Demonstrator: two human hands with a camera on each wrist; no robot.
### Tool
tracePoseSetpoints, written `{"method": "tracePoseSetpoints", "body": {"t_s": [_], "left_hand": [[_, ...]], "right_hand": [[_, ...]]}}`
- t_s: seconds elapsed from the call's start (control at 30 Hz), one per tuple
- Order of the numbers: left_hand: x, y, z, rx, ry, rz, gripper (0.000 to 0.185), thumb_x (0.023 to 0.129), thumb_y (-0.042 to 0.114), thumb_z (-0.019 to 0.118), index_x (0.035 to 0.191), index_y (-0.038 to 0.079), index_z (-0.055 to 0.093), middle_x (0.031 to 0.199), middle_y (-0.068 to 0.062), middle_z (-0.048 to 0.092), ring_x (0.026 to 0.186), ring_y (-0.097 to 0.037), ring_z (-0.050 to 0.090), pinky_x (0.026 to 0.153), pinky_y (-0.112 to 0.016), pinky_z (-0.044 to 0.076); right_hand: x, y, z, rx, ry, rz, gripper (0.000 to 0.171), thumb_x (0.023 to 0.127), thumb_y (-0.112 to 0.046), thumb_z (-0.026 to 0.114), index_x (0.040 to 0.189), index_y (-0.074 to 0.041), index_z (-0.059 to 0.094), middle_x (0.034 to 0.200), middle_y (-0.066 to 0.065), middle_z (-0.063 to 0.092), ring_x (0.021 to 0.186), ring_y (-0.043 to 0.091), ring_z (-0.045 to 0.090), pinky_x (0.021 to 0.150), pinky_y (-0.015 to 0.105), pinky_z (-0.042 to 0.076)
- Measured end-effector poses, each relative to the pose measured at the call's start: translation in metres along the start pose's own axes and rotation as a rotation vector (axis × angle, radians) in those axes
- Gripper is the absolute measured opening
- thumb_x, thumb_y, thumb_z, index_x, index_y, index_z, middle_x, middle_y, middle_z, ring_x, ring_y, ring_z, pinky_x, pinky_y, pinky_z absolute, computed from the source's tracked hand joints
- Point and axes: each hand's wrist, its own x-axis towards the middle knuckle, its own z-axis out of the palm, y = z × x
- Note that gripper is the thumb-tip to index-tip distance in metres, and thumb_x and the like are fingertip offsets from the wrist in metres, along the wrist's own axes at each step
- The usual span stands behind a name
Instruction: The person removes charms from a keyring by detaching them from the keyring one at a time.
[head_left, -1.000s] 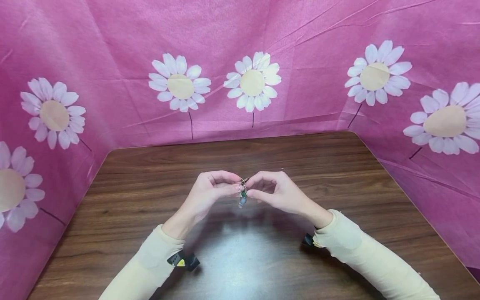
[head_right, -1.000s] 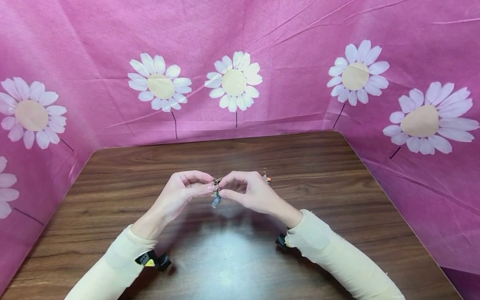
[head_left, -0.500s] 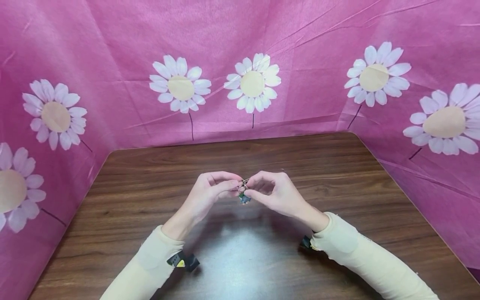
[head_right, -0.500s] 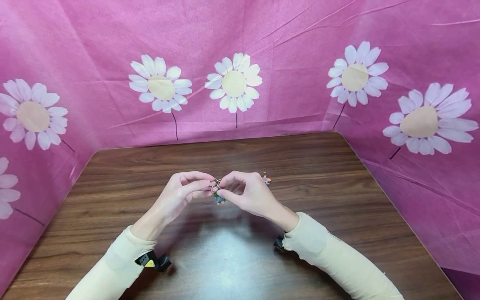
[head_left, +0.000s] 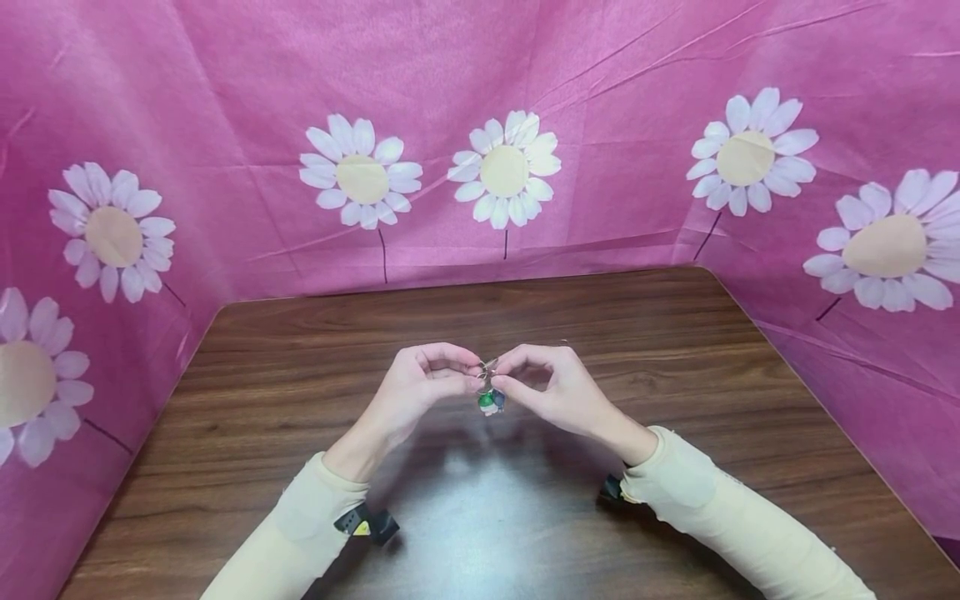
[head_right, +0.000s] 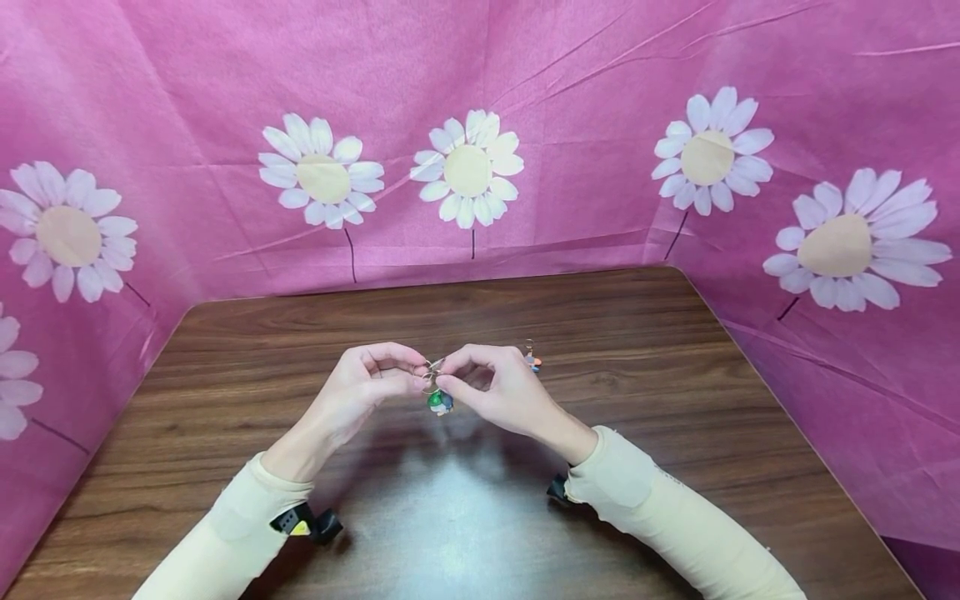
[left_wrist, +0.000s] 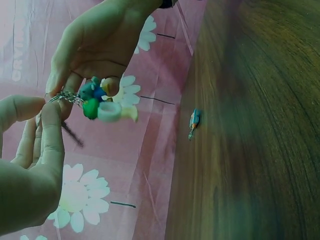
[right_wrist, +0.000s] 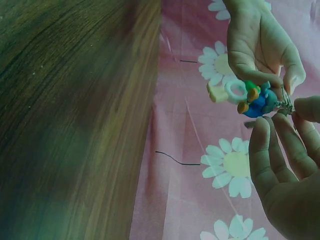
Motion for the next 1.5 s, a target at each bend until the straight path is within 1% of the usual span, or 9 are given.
{"method": "tracePoseSetpoints", "body": {"t_s": [0.23, 0.47, 0.67, 0.77, 0.9, 1.03, 1.27, 1.4, 1.5], "left_hand": [[-0.0005, 0.0001, 0.0004, 0.000, -0.025, 0.009, 0.036, 0.082, -0.007, 0.070, 0.118, -0.011, 0.064, 0.095, -0.010, 0.072, 0.084, -0.016, 0.073, 0.085, -0.038, 0.060], [-0.0008, 0.0020, 0.0027, 0.003, 0.038, 0.027, 0.037, 0.083, -0.009, 0.069, 0.119, -0.014, 0.063, 0.092, -0.010, 0.072, 0.083, -0.016, 0.073, 0.086, -0.041, 0.060], [-0.0003, 0.0040, 0.0041, -0.040, 0.037, 0.033, 0.038, 0.083, -0.010, 0.068, 0.120, -0.014, 0.062, 0.095, -0.010, 0.073, 0.083, -0.017, 0.073, 0.085, -0.040, 0.061], [0.0004, 0.0046, 0.0043, -0.056, 0.030, 0.033, 0.040, 0.083, -0.010, 0.067, 0.121, -0.016, 0.060, 0.096, -0.010, 0.073, 0.083, -0.017, 0.073, 0.084, -0.037, 0.061], [0.0004, 0.0050, 0.0037, -0.065, 0.022, 0.024, 0.043, 0.083, -0.010, 0.066, 0.124, -0.019, 0.057, 0.097, -0.009, 0.073, 0.083, -0.016, 0.073, 0.081, -0.032, 0.061], [0.0005, 0.0044, 0.0027, -0.064, 0.023, 0.015, 0.045, 0.082, -0.009, 0.066, 0.125, -0.019, 0.056, 0.097, -0.009, 0.073, 0.083, -0.015, 0.073, 0.081, -0.031, 0.061], [0.0009, 0.0045, 0.0019, -0.055, 0.019, 0.014, 0.042, 0.082, -0.009, 0.066, 0.122, -0.017, 0.059, 0.096, -0.009, 0.073, 0.082, -0.014, 0.072, 0.082, -0.032, 0.061], [0.0011, 0.0043, 0.0010, -0.057, 0.015, 0.013, 0.043, 0.081, -0.010, 0.065, 0.123, -0.017, 0.059, 0.097, -0.009, 0.073, 0.081, -0.014, 0.072, 0.081, -0.032, 0.061], [0.0014, 0.0037, 0.0004, -0.072, 0.014, 0.007, 0.041, 0.081, -0.011, 0.065, 0.121, -0.015, 0.060, 0.097, -0.010, 0.073, 0.081, -0.014, 0.072, 0.081, -0.033, 0.061]], "right_hand": [[-0.0002, -0.0012, 0.0000, 0.027, -0.004, 0.006, 0.010, 0.091, -0.001, 0.075, 0.097, -0.009, 0.076, 0.103, 0.001, 0.075, 0.095, 0.018, 0.071, 0.074, 0.035, 0.061], [-0.0008, -0.0032, 0.0007, 0.013, 0.020, 0.033, 0.011, 0.092, -0.004, 0.075, 0.102, -0.008, 0.075, 0.090, 0.001, 0.076, 0.081, 0.023, 0.071, 0.067, 0.032, 0.061], [0.0002, -0.0058, -0.0016, 0.095, 0.011, 0.118, 0.008, 0.094, -0.003, 0.072, 0.102, -0.004, 0.072, 0.090, 0.006, 0.074, 0.080, 0.029, 0.071, 0.067, 0.041, 0.062], [0.0006, -0.0055, -0.0040, 0.144, -0.010, 0.155, 0.007, 0.096, -0.003, 0.069, 0.103, -0.002, 0.071, 0.090, 0.009, 0.073, 0.074, 0.034, 0.069, 0.066, 0.043, 0.062], [0.0011, -0.0039, -0.0065, 0.164, -0.039, 0.159, 0.007, 0.098, -0.003, 0.066, 0.104, -0.002, 0.070, 0.091, 0.010, 0.071, 0.069, 0.037, 0.064, 0.065, 0.040, 0.061], [0.0015, -0.0020, -0.0072, 0.171, -0.060, 0.161, 0.008, 0.099, -0.003, 0.065, 0.105, -0.001, 0.069, 0.091, 0.011, 0.071, 0.070, 0.032, 0.065, 0.066, 0.038, 0.060], [0.0028, -0.0013, -0.0079, 0.160, -0.071, 0.174, 0.007, 0.099, -0.004, 0.064, 0.105, -0.002, 0.068, 0.090, 0.013, 0.069, 0.071, 0.037, 0.063, 0.067, 0.044, 0.060], [0.0036, -0.0024, -0.0075, 0.164, -0.069, 0.174, 0.007, 0.099, -0.004, 0.064, 0.105, -0.001, 0.068, 0.091, 0.015, 0.069, 0.071, 0.037, 0.063, 0.066, 0.044, 0.059], [0.0035, -0.0026, -0.0069, 0.168, -0.066, 0.174, 0.007, 0.099, -0.004, 0.064, 0.104, -0.002, 0.069, 0.092, 0.016, 0.069, 0.070, 0.032, 0.063, 0.066, 0.041, 0.059]]}}
